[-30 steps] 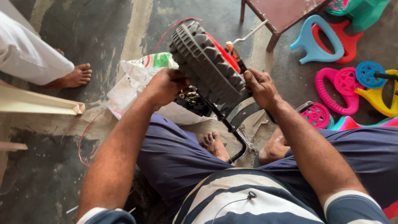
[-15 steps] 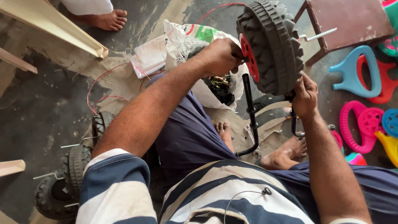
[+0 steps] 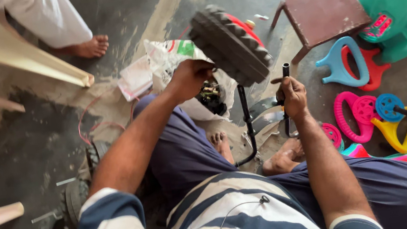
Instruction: The person assembles toy wheels by inserting a metal axle into a tire, attaching a red plastic hub cap, and securing it with a nut. The person repeats this process for multiple wheels, retrieving parts from a nearby bag.
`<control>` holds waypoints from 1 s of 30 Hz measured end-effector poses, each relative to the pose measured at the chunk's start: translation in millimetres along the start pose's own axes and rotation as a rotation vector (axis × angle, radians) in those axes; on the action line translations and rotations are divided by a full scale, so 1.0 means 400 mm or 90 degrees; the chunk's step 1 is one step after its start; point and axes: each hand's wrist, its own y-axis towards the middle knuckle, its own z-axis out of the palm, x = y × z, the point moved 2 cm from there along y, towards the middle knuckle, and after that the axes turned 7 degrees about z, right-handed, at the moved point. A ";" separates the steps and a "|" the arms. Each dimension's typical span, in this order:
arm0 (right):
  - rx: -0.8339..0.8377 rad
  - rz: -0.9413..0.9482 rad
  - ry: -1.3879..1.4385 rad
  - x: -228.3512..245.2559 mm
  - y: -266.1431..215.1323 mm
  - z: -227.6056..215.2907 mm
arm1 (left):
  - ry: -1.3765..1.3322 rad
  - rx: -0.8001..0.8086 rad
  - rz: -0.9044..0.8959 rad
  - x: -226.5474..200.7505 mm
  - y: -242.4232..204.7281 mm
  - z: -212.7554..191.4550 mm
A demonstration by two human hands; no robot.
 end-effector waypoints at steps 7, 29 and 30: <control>-0.174 0.106 -0.168 -0.103 0.075 -0.095 | -0.148 -0.116 -0.091 0.004 -0.048 -0.037; -0.374 0.241 -0.428 -0.335 0.118 -0.234 | 0.177 -0.130 -0.023 -0.024 -0.442 0.091; -0.370 0.186 -0.564 -0.307 0.118 -0.221 | 0.210 -0.114 -0.036 -0.015 -0.443 0.089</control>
